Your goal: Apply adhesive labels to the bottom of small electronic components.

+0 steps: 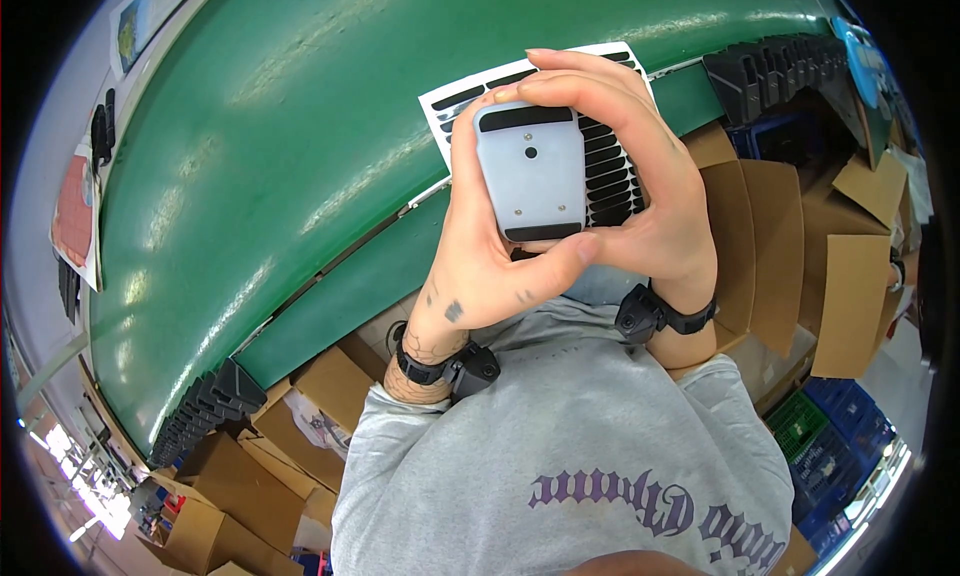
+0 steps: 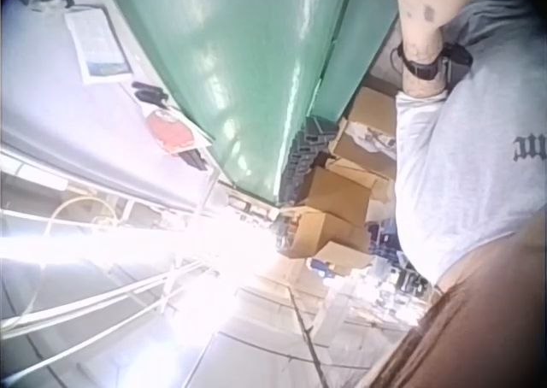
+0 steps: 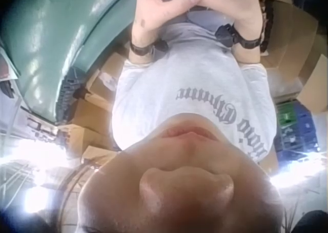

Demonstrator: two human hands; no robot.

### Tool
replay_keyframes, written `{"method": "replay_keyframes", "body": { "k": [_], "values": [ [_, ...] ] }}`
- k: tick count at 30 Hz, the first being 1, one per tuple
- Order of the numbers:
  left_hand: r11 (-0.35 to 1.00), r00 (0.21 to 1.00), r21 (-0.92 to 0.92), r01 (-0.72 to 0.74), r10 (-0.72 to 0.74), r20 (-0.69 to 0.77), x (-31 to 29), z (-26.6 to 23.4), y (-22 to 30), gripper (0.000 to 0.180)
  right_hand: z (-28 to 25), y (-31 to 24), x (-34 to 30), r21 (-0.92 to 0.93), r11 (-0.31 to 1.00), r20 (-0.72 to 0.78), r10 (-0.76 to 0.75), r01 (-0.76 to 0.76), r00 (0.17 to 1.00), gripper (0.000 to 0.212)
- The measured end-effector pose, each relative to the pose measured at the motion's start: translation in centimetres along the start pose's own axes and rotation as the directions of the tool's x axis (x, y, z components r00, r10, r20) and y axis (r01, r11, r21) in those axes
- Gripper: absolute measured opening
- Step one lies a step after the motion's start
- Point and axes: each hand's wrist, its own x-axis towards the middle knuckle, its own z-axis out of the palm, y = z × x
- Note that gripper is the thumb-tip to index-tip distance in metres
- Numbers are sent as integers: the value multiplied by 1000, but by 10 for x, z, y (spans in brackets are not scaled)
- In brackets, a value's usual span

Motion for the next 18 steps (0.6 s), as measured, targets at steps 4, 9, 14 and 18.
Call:
{"method": "replay_keyframes", "body": {
  "k": [4,9,14,18],
  "values": [
    [999,999,6,34,-34,-7,-1,0,0,94,3,5,-3,73,997,4,2,-3,1000,67],
    [999,999,38,37,-37,-2,-2,0,2,95,1,6,-4,149,988,39,34,-40,999,67],
    [999,998,-15,42,-42,38,-3,1,6,93,3,10,-6,193,981,48,7,-17,999,71],
    [999,999,-34,13,-12,31,-3,0,0,94,3,16,-5,224,975,57,-3,-10,998,71]
  ]
}}
